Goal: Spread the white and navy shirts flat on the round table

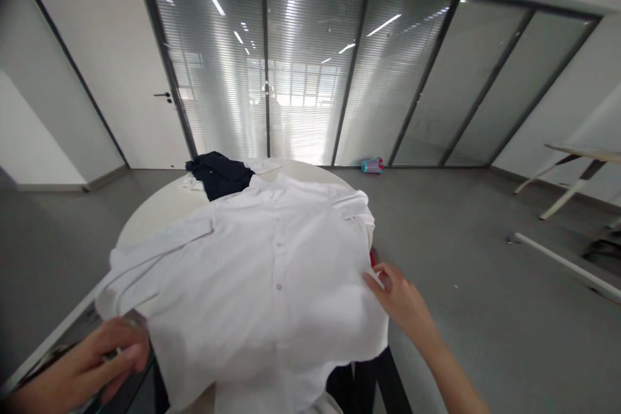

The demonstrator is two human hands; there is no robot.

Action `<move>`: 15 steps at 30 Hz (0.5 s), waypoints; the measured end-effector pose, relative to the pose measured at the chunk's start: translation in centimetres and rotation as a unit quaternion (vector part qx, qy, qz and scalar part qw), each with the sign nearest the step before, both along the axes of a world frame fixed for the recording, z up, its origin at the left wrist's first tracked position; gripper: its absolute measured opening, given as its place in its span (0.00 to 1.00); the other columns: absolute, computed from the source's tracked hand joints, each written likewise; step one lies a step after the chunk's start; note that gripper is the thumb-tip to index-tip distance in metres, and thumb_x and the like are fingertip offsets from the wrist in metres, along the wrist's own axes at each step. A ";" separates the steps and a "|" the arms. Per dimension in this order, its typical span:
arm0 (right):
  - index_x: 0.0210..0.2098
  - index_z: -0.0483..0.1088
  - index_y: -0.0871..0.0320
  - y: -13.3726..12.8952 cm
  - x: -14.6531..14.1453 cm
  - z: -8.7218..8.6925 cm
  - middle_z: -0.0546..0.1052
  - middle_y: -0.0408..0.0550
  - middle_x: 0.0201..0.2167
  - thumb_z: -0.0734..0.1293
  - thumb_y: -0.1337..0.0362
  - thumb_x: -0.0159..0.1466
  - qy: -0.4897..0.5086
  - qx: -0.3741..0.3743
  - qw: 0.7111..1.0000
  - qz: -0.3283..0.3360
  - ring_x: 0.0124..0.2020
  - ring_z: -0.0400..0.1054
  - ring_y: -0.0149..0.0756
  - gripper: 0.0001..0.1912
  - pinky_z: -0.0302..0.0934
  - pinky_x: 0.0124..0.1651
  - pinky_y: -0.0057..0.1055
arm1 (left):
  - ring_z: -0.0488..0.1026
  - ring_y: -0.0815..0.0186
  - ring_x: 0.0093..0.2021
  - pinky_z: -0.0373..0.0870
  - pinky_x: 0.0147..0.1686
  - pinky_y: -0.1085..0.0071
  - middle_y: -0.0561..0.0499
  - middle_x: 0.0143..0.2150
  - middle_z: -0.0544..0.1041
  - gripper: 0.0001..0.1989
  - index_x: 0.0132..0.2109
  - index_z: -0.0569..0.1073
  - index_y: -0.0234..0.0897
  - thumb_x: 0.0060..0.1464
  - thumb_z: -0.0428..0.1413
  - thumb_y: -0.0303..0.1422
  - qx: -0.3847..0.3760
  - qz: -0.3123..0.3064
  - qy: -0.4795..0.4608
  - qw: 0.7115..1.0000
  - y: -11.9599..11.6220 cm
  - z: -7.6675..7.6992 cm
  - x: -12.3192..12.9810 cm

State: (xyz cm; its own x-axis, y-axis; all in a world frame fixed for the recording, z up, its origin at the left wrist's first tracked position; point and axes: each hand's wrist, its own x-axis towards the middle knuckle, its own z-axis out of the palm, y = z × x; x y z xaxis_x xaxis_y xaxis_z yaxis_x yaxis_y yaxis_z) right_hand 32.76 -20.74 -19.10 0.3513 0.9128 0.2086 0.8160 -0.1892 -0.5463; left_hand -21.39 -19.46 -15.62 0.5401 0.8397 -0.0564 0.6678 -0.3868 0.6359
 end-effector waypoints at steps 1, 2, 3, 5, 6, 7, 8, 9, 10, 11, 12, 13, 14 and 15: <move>0.34 0.74 0.54 -1.0 -0.2 -0.7 0.80 0.49 0.31 0.64 0.39 0.56 0.031 -0.016 0.999 0.000 0.29 0.74 0.44 0.25 0.64 0.32 0.35 | 0.73 0.65 0.25 0.71 0.36 0.72 0.52 0.18 0.73 0.27 0.25 0.75 0.39 0.62 0.48 0.52 -0.067 0.004 0.019 0.998 -1.2 -1.1 -0.5; 0.34 0.74 0.55 -1.9 -0.5 -1.2 0.80 0.50 0.30 0.64 0.38 0.54 0.071 -0.033 0.997 0.005 0.29 0.75 0.45 0.26 0.65 0.32 0.36 | 0.74 0.65 0.25 0.72 0.35 0.72 0.51 0.21 0.75 0.26 0.28 0.77 0.39 0.62 0.49 0.53 -0.127 0.007 0.027 0.991 -2.1 -2.5 -0.8; 0.34 0.74 0.55 -2.7 -0.9 -1.6 0.80 0.50 0.29 0.64 0.38 0.54 0.115 -0.046 0.992 0.015 0.30 0.75 0.47 0.27 0.66 0.31 0.36 | 0.75 0.64 0.26 0.73 0.36 0.71 0.50 0.26 0.79 0.24 0.33 0.79 0.39 0.60 0.51 0.53 -0.173 0.015 0.019 0.985 -2.8 -4.0 -0.9; 0.36 0.73 0.56 -3.9 -1.7 -2.3 0.81 0.50 0.29 0.65 0.38 0.52 0.197 -0.055 0.979 0.024 0.31 0.77 0.48 0.28 0.67 0.31 0.36 | 0.78 0.61 0.34 0.75 0.41 0.68 0.46 0.42 0.82 0.24 0.47 0.80 0.41 0.55 0.57 0.54 -0.212 0.060 -0.051 0.974 -3.7 -7.4 -0.8; 0.38 0.72 0.56 -4.4 -1.9 -2.6 0.80 0.49 0.28 0.66 0.38 0.51 0.222 -0.046 0.974 0.016 0.30 0.77 0.48 0.29 0.68 0.31 0.36 | 0.79 0.59 0.40 0.75 0.45 0.66 0.44 0.52 0.79 0.29 0.54 0.77 0.43 0.51 0.60 0.55 -0.219 0.089 -0.105 0.966 -3.9 -9.2 -0.5; 0.40 0.71 0.55 -4.8 -1.9 -2.9 0.80 0.48 0.28 0.68 0.39 0.49 0.232 -0.032 0.972 -0.001 0.29 0.77 0.48 0.30 0.68 0.30 0.36 | 0.78 0.57 0.45 0.75 0.48 0.64 0.43 0.59 0.74 0.34 0.58 0.73 0.44 0.49 0.62 0.56 -0.231 0.115 -0.159 0.953 -4.0 -10.9 -0.2; 0.40 0.71 0.55 -5.2 -1.8 -3.1 0.80 0.47 0.27 0.69 0.39 0.48 0.225 -0.019 0.974 -0.025 0.28 0.76 0.47 0.30 0.67 0.29 0.36 | 0.77 0.54 0.49 0.75 0.49 0.62 0.41 0.63 0.70 0.37 0.60 0.71 0.45 0.46 0.64 0.56 -0.242 0.135 -0.209 0.938 -4.0 -12.5 0.3; 0.39 0.70 0.55 -5.6 -1.6 -3.4 0.79 0.46 0.26 0.69 0.39 0.47 0.202 -0.010 0.978 -0.049 0.26 0.76 0.46 0.30 0.67 0.28 0.36 | 0.77 0.53 0.50 0.75 0.50 0.60 0.40 0.64 0.68 0.37 0.59 0.71 0.44 0.45 0.64 0.55 -0.245 0.147 -0.247 0.926 -4.0 -13.8 0.7; 0.37 0.71 0.54 -5.9 -1.3 -3.7 0.78 0.46 0.25 0.70 0.39 0.46 0.170 -0.005 0.983 -0.071 0.25 0.75 0.46 0.29 0.66 0.27 0.36 | 0.77 0.52 0.51 0.75 0.50 0.59 0.39 0.63 0.69 0.35 0.56 0.73 0.43 0.45 0.65 0.55 -0.246 0.148 -0.275 0.918 -3.9 -14.9 1.2; 0.34 0.71 0.53 -6.2 -0.9 -3.9 0.78 0.46 0.24 0.70 0.39 0.46 0.135 -0.002 0.987 -0.086 0.24 0.74 0.45 0.27 0.65 0.27 0.36 | 0.77 0.51 0.50 0.74 0.51 0.58 0.38 0.60 0.71 0.32 0.53 0.74 0.41 0.45 0.66 0.53 -0.241 0.146 -0.298 0.912 -3.7 -15.7 1.6; 0.30 0.70 0.53 -6.5 -0.6 -3.9 0.76 0.45 0.22 0.70 0.39 0.46 0.106 -0.003 0.990 -0.091 0.23 0.73 0.44 0.25 0.64 0.26 0.35 | 0.77 0.51 0.50 0.74 0.51 0.57 0.38 0.57 0.73 0.29 0.49 0.75 0.40 0.45 0.66 0.53 -0.231 0.151 -0.318 0.907 -3.5 -16.2 1.9; 0.26 0.68 0.52 -6.9 -0.4 -3.9 0.74 0.44 0.20 0.69 0.38 0.47 0.092 -0.006 0.992 -0.081 0.22 0.72 0.43 0.24 0.63 0.25 0.34 | 0.77 0.51 0.50 0.74 0.51 0.56 0.39 0.55 0.74 0.28 0.47 0.75 0.39 0.44 0.67 0.52 -0.217 0.169 -0.338 0.900 -3.4 -16.5 2.2; 0.23 0.66 0.52 -7.2 -0.4 -3.7 0.72 0.44 0.18 0.69 0.38 0.48 0.097 -0.008 0.993 -0.060 0.21 0.70 0.42 0.23 0.62 0.25 0.34 | 0.76 0.50 0.52 0.75 0.50 0.56 0.39 0.55 0.74 0.30 0.47 0.74 0.40 0.41 0.69 0.51 -0.203 0.197 -0.359 0.890 -3.2 -16.6 2.4; 0.21 0.64 0.52 -7.5 -0.6 -3.4 0.71 0.43 0.17 0.68 0.38 0.50 0.120 -0.008 0.992 -0.034 0.21 0.70 0.41 0.23 0.63 0.24 0.33 | 0.75 0.48 0.53 0.75 0.50 0.56 0.39 0.55 0.74 0.33 0.48 0.74 0.41 0.37 0.71 0.51 -0.192 0.231 -0.376 0.876 -2.9 -16.6 2.5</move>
State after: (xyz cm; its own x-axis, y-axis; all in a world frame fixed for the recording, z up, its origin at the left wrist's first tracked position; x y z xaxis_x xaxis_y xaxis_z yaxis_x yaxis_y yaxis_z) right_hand 32.18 -28.28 -22.49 0.4490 0.8883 0.0967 0.6480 -0.2492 -0.7197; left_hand -18.88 -22.40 -32.22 0.1531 0.9758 -0.1560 0.0320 0.1529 0.9877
